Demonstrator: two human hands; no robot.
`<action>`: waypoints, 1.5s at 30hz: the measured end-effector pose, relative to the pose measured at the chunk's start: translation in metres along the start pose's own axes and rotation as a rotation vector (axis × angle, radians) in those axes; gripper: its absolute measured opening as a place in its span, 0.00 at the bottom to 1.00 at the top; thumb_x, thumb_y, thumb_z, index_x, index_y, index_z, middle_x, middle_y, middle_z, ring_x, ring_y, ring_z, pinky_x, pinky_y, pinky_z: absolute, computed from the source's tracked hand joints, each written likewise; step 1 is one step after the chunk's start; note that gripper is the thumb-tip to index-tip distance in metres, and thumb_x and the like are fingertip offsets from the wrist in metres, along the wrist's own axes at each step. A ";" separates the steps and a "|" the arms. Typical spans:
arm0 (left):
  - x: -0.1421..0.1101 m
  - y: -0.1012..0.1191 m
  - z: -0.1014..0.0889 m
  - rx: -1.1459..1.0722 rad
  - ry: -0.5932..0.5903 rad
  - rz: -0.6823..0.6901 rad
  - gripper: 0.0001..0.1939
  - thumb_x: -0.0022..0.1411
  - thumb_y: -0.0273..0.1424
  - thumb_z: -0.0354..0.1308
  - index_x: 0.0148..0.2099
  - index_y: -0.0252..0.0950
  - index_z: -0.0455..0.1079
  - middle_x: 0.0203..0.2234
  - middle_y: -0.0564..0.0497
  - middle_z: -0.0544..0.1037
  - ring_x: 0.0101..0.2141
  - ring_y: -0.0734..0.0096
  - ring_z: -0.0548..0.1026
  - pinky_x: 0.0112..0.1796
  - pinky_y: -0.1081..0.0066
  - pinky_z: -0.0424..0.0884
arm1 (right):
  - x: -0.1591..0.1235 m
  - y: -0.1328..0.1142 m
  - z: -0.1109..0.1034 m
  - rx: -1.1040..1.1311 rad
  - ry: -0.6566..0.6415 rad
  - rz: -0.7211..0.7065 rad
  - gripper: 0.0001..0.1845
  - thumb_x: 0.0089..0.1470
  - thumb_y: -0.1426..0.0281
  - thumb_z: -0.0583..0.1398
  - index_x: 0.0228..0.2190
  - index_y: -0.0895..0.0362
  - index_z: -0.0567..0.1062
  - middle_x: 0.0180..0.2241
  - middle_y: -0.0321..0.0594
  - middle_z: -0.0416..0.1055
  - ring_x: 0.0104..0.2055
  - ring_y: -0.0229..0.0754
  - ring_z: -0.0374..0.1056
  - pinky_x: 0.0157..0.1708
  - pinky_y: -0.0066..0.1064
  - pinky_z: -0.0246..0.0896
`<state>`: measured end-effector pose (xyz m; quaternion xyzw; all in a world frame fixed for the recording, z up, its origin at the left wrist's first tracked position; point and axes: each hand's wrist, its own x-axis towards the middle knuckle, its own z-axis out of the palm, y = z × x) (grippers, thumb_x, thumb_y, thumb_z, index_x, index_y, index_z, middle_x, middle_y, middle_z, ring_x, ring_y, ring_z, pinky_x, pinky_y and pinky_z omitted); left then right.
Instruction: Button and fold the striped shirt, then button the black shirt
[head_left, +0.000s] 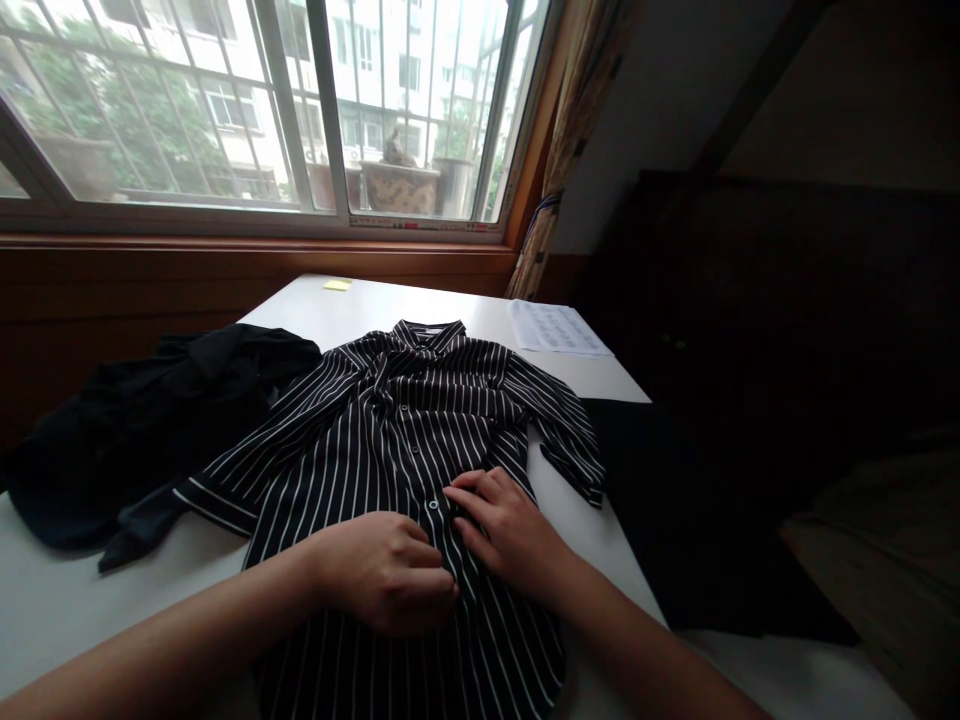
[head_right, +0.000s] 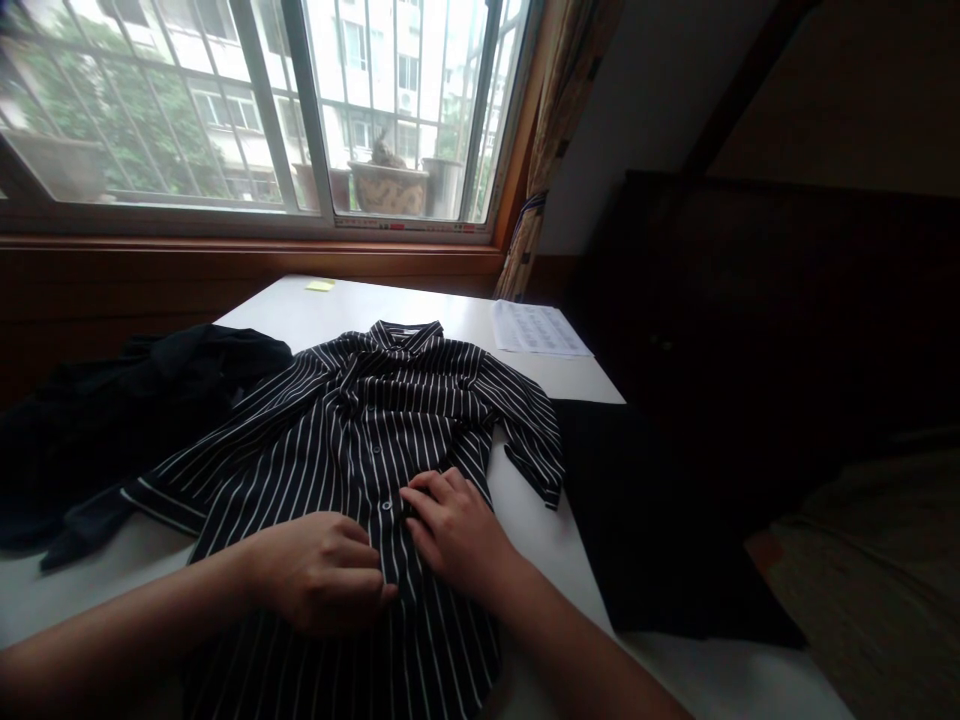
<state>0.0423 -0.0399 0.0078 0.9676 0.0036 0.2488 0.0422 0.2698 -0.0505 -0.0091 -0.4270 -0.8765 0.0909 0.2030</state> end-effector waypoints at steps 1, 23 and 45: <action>0.000 0.000 -0.001 0.003 0.014 0.004 0.13 0.70 0.27 0.51 0.30 0.37 0.64 0.17 0.58 0.66 0.16 0.76 0.59 0.18 0.68 0.58 | 0.000 0.002 -0.001 0.011 0.014 0.001 0.20 0.61 0.73 0.61 0.55 0.53 0.74 0.51 0.44 0.72 0.50 0.51 0.65 0.54 0.50 0.65; -0.009 -0.008 -0.004 0.159 0.244 0.073 0.12 0.64 0.21 0.55 0.28 0.37 0.62 0.17 0.60 0.63 0.17 0.76 0.57 0.18 0.66 0.50 | -0.007 -0.011 -0.013 0.468 0.289 -0.298 0.05 0.56 0.75 0.65 0.37 0.56 0.78 0.32 0.39 0.74 0.32 0.37 0.70 0.32 0.29 0.67; -0.014 -0.012 -0.003 0.230 0.220 0.082 0.13 0.63 0.21 0.57 0.28 0.38 0.60 0.18 0.59 0.62 0.19 0.75 0.57 0.21 0.66 0.48 | -0.005 -0.013 -0.015 0.189 0.361 -0.443 0.03 0.61 0.73 0.62 0.38 0.56 0.76 0.29 0.36 0.75 0.27 0.35 0.69 0.28 0.29 0.62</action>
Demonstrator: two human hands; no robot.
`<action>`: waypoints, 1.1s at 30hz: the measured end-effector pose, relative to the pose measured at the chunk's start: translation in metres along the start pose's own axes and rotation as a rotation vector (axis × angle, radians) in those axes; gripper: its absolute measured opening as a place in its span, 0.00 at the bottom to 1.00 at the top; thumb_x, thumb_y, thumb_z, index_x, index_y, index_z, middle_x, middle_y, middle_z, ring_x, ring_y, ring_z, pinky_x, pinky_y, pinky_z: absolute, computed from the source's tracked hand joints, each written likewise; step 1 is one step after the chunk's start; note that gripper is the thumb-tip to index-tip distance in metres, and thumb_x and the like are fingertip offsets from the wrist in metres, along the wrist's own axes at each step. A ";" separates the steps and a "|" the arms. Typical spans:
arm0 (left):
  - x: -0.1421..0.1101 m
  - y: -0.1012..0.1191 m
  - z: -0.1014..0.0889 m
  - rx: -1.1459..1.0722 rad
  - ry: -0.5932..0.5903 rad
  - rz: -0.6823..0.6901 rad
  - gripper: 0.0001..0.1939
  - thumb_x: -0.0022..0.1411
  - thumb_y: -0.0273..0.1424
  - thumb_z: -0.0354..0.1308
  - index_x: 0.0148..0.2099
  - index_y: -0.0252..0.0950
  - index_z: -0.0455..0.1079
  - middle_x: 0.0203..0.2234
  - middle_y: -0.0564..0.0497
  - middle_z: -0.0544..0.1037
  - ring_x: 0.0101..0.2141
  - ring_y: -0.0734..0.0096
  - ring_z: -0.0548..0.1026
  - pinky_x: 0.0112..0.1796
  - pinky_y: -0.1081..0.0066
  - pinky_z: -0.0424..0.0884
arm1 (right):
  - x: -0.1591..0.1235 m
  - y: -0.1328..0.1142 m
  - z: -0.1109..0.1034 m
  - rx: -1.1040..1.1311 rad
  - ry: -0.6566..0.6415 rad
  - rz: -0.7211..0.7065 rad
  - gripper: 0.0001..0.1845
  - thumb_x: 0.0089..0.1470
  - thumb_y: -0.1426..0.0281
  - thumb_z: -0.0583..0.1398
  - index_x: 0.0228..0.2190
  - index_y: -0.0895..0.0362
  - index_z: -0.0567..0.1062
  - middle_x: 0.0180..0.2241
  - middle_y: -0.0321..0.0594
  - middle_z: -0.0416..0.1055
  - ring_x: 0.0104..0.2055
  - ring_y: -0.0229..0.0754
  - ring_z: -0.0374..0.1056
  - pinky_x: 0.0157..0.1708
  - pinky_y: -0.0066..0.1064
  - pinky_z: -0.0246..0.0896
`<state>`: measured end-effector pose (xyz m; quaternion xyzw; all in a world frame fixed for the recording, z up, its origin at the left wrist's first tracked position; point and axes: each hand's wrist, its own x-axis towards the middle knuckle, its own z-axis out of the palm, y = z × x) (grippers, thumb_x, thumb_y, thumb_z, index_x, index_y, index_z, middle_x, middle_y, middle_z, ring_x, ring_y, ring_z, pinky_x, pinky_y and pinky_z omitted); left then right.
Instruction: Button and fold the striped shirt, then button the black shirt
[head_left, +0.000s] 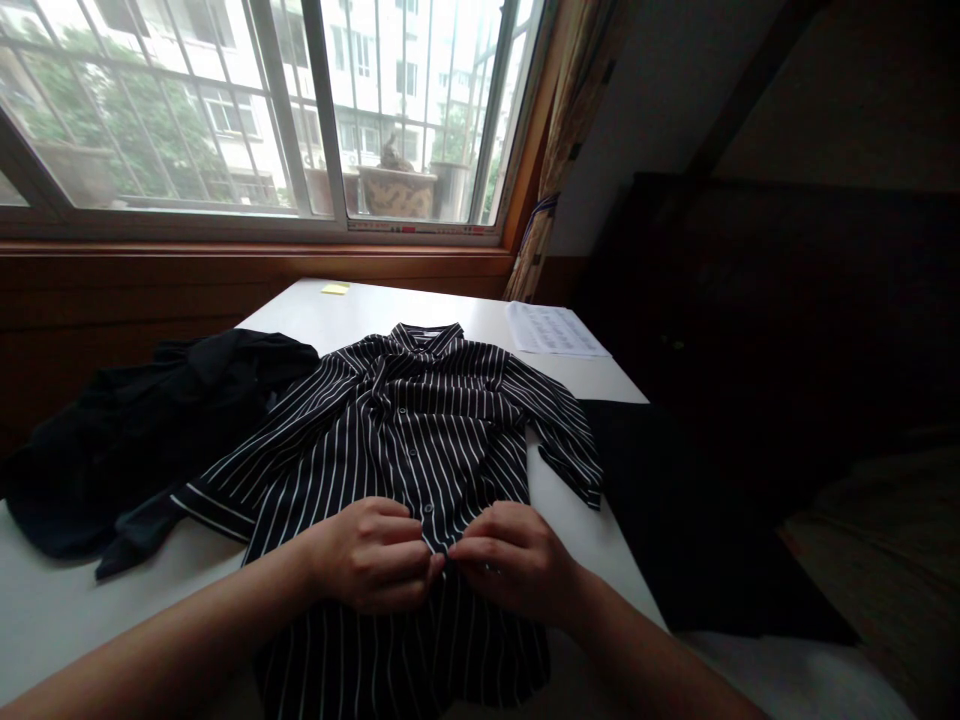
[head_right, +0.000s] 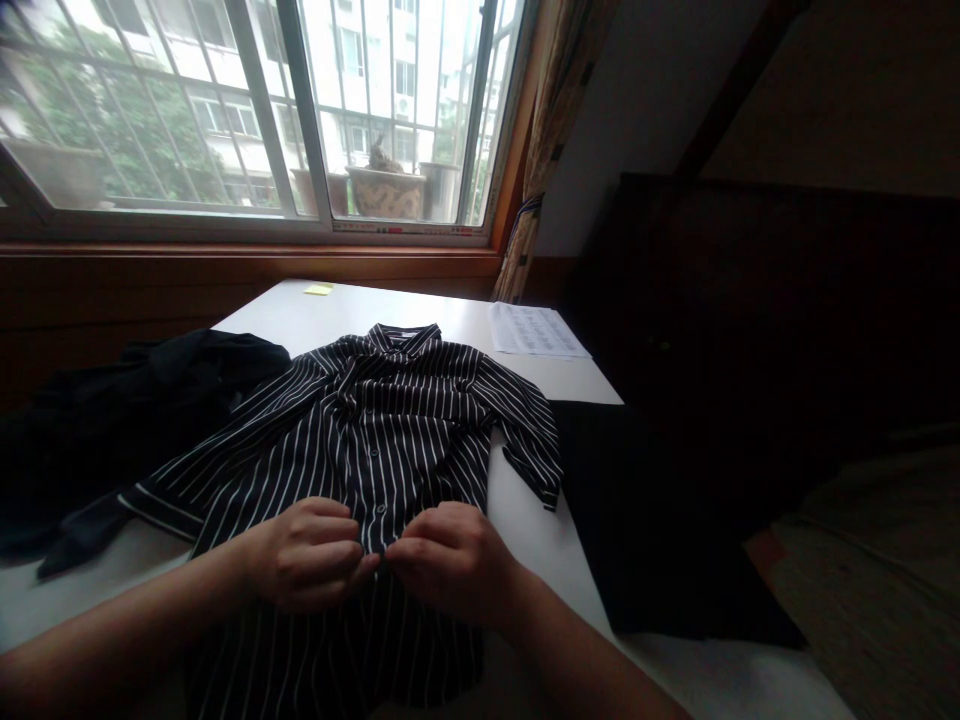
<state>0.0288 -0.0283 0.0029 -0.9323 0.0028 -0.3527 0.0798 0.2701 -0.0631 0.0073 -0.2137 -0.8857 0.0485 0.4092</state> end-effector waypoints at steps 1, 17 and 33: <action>-0.001 0.000 0.000 0.005 -0.006 0.003 0.12 0.64 0.22 0.56 0.28 0.37 0.61 0.18 0.59 0.62 0.19 0.75 0.57 0.21 0.66 0.48 | 0.000 0.000 0.000 -0.016 -0.004 -0.011 0.03 0.61 0.73 0.62 0.38 0.56 0.76 0.29 0.36 0.76 0.27 0.35 0.69 0.28 0.29 0.62; 0.001 -0.001 -0.001 0.019 -0.051 -0.079 0.14 0.68 0.21 0.52 0.28 0.36 0.63 0.20 0.57 0.65 0.20 0.75 0.59 0.23 0.66 0.55 | -0.004 -0.003 -0.001 -0.153 -0.027 -0.071 0.07 0.61 0.75 0.61 0.42 0.55 0.74 0.30 0.35 0.77 0.25 0.35 0.67 0.26 0.32 0.57; 0.002 -0.001 -0.003 0.063 -0.052 -0.055 0.14 0.68 0.21 0.53 0.28 0.36 0.64 0.21 0.57 0.66 0.21 0.75 0.61 0.23 0.67 0.55 | -0.005 -0.004 -0.001 -0.165 -0.034 -0.071 0.07 0.61 0.74 0.61 0.42 0.55 0.74 0.29 0.35 0.77 0.25 0.35 0.67 0.26 0.32 0.57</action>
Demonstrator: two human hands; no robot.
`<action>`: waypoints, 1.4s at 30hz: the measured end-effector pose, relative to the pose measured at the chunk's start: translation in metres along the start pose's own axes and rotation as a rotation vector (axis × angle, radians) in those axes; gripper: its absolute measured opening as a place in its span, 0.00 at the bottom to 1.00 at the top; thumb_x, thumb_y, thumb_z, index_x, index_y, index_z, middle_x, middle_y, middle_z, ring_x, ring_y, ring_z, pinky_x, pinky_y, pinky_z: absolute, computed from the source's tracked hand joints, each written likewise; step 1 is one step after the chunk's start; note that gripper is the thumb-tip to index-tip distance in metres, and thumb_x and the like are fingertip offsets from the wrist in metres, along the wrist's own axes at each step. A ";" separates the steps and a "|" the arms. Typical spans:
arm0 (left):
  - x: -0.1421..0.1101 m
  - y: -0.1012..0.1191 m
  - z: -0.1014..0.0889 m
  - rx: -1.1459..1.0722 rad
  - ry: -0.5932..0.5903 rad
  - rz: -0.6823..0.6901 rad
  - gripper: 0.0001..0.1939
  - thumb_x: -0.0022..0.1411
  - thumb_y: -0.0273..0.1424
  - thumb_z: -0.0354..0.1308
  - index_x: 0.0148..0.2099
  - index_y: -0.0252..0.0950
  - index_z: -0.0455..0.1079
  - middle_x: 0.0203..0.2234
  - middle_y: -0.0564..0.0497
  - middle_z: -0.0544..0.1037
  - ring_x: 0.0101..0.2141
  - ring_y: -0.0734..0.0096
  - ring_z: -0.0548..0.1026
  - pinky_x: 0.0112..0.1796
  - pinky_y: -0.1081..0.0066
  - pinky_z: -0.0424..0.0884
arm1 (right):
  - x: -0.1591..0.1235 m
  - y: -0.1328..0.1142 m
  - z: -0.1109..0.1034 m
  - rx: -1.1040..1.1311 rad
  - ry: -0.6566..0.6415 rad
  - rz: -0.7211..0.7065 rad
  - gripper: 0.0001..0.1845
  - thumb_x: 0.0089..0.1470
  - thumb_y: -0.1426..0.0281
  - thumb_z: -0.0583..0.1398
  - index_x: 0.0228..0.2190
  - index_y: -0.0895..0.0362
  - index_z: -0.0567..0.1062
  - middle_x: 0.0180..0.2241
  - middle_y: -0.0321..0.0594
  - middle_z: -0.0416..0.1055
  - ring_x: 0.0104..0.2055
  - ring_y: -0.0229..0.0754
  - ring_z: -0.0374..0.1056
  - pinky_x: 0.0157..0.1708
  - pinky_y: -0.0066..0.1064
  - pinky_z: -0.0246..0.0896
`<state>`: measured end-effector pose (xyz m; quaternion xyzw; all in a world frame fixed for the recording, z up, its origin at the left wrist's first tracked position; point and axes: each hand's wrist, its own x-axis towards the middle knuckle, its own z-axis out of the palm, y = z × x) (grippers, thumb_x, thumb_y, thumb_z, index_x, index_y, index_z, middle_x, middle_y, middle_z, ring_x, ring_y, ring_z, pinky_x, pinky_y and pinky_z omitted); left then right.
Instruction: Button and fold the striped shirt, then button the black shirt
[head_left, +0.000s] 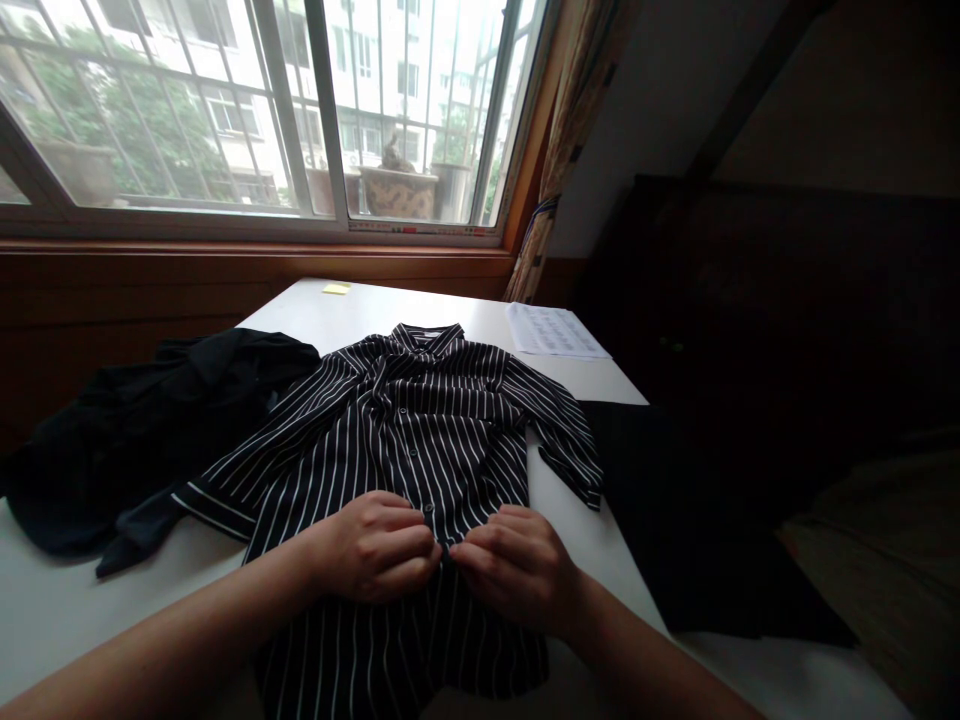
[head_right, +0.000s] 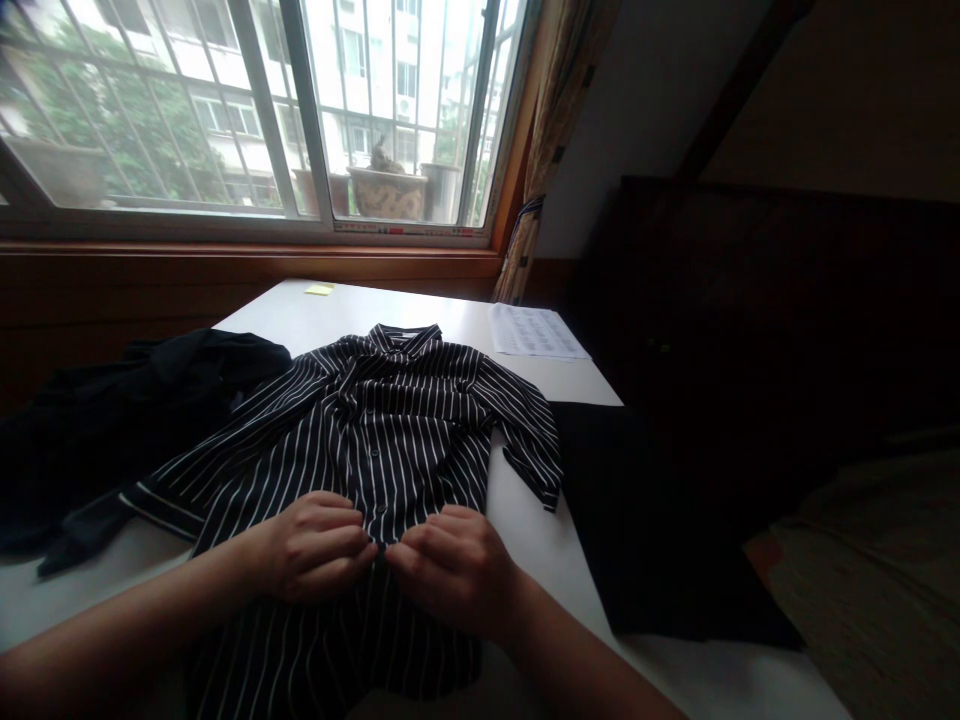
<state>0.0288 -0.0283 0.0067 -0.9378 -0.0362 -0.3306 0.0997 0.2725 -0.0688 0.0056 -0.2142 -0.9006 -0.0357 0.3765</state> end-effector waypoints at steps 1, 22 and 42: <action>0.000 0.000 0.000 0.003 0.005 0.006 0.14 0.68 0.21 0.53 0.28 0.36 0.64 0.21 0.57 0.66 0.21 0.75 0.61 0.23 0.67 0.55 | 0.000 0.000 0.000 0.002 0.004 -0.002 0.07 0.61 0.74 0.61 0.42 0.55 0.74 0.29 0.35 0.77 0.25 0.35 0.67 0.26 0.32 0.57; -0.001 -0.005 -0.005 -0.013 0.027 0.041 0.06 0.66 0.22 0.56 0.35 0.35 0.68 0.23 0.57 0.72 0.21 0.75 0.65 0.23 0.67 0.58 | 0.000 0.001 -0.001 0.016 -0.011 -0.027 0.07 0.61 0.75 0.62 0.42 0.58 0.75 0.29 0.35 0.77 0.25 0.35 0.66 0.26 0.32 0.56; 0.005 -0.005 -0.012 -0.031 0.044 0.068 0.09 0.67 0.21 0.55 0.33 0.35 0.67 0.22 0.58 0.71 0.20 0.76 0.65 0.21 0.68 0.59 | 0.000 0.001 0.000 0.036 0.019 -0.042 0.08 0.60 0.76 0.63 0.42 0.59 0.74 0.31 0.37 0.77 0.26 0.35 0.64 0.27 0.32 0.54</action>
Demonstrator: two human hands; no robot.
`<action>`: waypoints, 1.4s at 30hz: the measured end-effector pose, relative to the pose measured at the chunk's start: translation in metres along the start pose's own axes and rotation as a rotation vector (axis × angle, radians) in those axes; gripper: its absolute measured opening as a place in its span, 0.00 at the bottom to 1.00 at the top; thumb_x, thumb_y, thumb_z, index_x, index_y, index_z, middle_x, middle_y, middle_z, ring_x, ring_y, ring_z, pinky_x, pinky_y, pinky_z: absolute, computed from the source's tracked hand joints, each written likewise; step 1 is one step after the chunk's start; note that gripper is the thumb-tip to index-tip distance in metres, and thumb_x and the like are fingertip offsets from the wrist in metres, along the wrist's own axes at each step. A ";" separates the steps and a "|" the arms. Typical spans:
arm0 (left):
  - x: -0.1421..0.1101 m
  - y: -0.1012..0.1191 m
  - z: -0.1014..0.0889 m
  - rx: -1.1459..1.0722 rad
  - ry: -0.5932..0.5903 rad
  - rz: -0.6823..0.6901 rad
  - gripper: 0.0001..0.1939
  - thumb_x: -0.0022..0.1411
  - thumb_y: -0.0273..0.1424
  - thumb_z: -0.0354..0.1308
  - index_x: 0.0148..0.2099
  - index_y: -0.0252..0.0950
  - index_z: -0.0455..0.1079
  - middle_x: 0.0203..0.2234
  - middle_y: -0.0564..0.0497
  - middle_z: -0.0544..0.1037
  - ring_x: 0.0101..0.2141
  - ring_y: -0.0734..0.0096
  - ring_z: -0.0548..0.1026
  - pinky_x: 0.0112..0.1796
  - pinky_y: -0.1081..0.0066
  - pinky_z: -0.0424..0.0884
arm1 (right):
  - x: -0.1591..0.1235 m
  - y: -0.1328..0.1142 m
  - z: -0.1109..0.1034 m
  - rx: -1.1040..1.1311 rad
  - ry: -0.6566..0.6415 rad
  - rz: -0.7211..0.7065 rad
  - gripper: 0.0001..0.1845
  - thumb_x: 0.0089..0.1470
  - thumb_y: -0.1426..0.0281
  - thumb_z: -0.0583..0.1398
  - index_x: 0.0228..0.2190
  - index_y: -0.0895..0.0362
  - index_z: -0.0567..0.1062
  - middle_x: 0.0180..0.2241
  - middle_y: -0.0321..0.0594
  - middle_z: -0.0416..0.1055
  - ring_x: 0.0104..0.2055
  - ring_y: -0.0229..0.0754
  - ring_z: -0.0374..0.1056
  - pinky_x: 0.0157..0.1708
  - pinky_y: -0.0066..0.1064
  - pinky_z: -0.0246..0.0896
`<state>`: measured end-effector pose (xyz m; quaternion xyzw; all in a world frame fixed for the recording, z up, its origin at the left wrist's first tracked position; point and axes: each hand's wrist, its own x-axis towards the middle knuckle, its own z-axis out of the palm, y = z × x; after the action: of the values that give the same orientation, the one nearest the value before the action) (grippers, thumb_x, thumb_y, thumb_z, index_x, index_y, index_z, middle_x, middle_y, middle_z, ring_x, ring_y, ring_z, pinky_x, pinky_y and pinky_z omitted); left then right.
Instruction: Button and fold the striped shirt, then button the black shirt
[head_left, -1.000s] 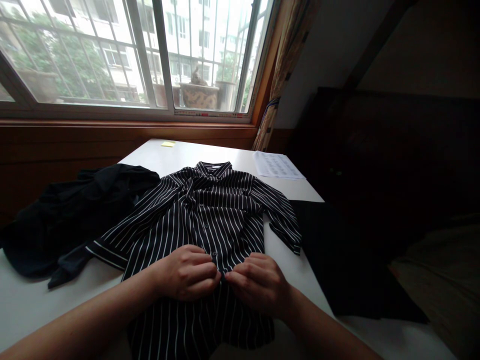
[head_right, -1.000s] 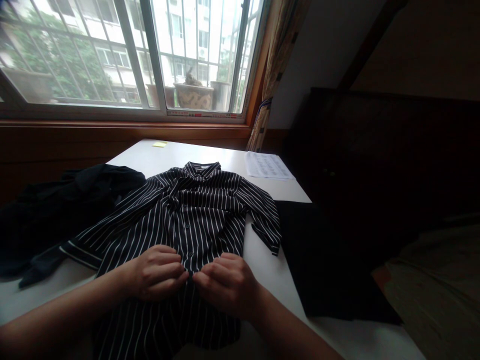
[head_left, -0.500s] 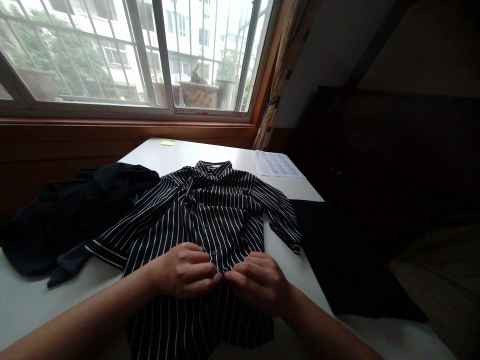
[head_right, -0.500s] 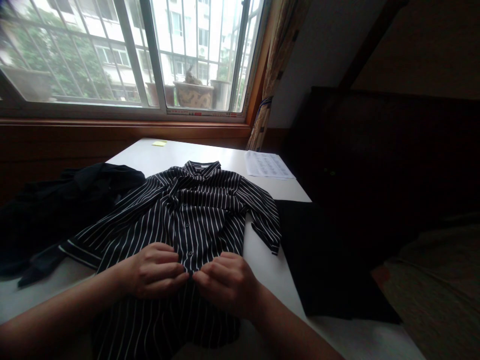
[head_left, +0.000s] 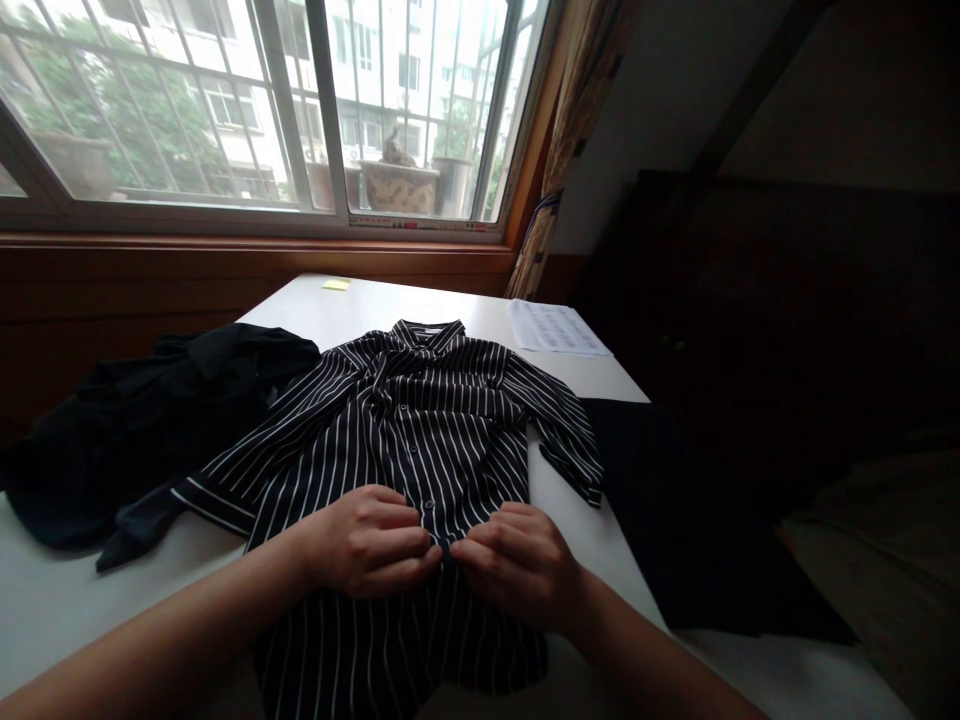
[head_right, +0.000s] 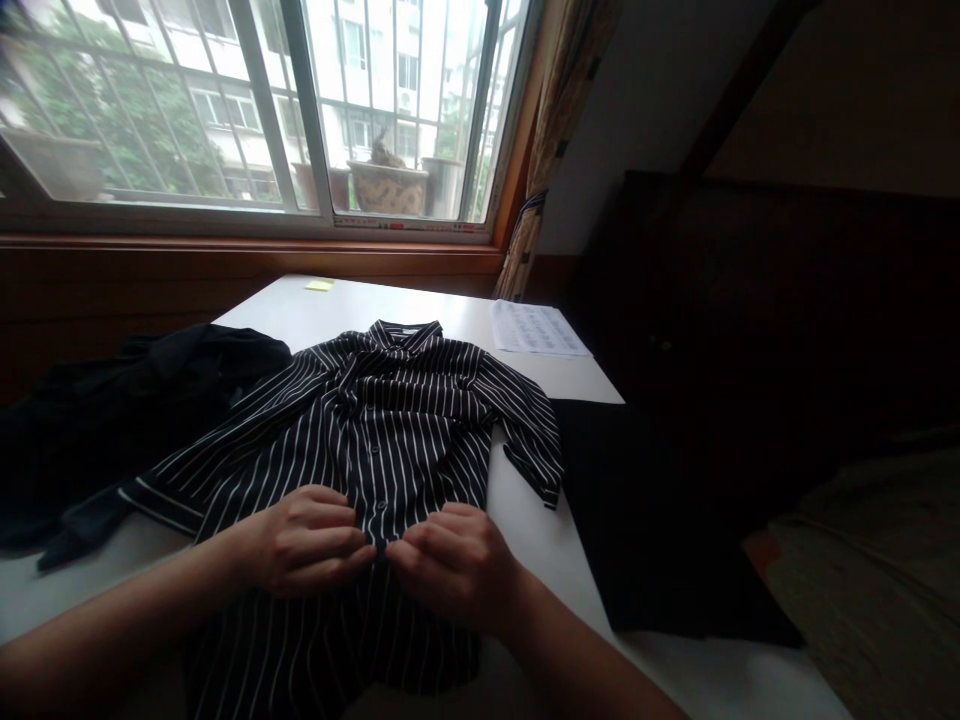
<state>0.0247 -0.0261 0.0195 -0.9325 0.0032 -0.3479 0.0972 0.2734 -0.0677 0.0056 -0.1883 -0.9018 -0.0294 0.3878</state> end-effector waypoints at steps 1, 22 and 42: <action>-0.001 0.000 0.000 -0.003 0.000 0.001 0.09 0.67 0.21 0.56 0.33 0.35 0.67 0.22 0.58 0.71 0.20 0.76 0.65 0.21 0.68 0.59 | 0.000 0.000 0.000 -0.002 0.002 0.002 0.08 0.60 0.76 0.63 0.42 0.59 0.74 0.30 0.37 0.77 0.26 0.35 0.65 0.27 0.32 0.54; -0.002 -0.001 0.002 -0.037 -0.014 0.024 0.09 0.67 0.21 0.55 0.32 0.34 0.67 0.22 0.58 0.70 0.20 0.76 0.64 0.20 0.68 0.58 | 0.001 0.001 0.000 0.004 0.004 0.022 0.08 0.59 0.76 0.63 0.42 0.59 0.75 0.30 0.36 0.77 0.25 0.35 0.67 0.27 0.32 0.55; 0.003 0.000 -0.001 -0.054 -0.034 0.022 0.12 0.67 0.20 0.54 0.30 0.35 0.66 0.20 0.58 0.69 0.19 0.77 0.64 0.19 0.68 0.57 | 0.005 0.000 -0.005 -0.024 0.050 0.046 0.04 0.61 0.74 0.62 0.40 0.57 0.75 0.29 0.35 0.77 0.25 0.34 0.67 0.27 0.31 0.58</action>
<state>0.0261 -0.0265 0.0221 -0.9405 0.0214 -0.3307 0.0759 0.2732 -0.0669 0.0127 -0.2128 -0.8868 -0.0362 0.4086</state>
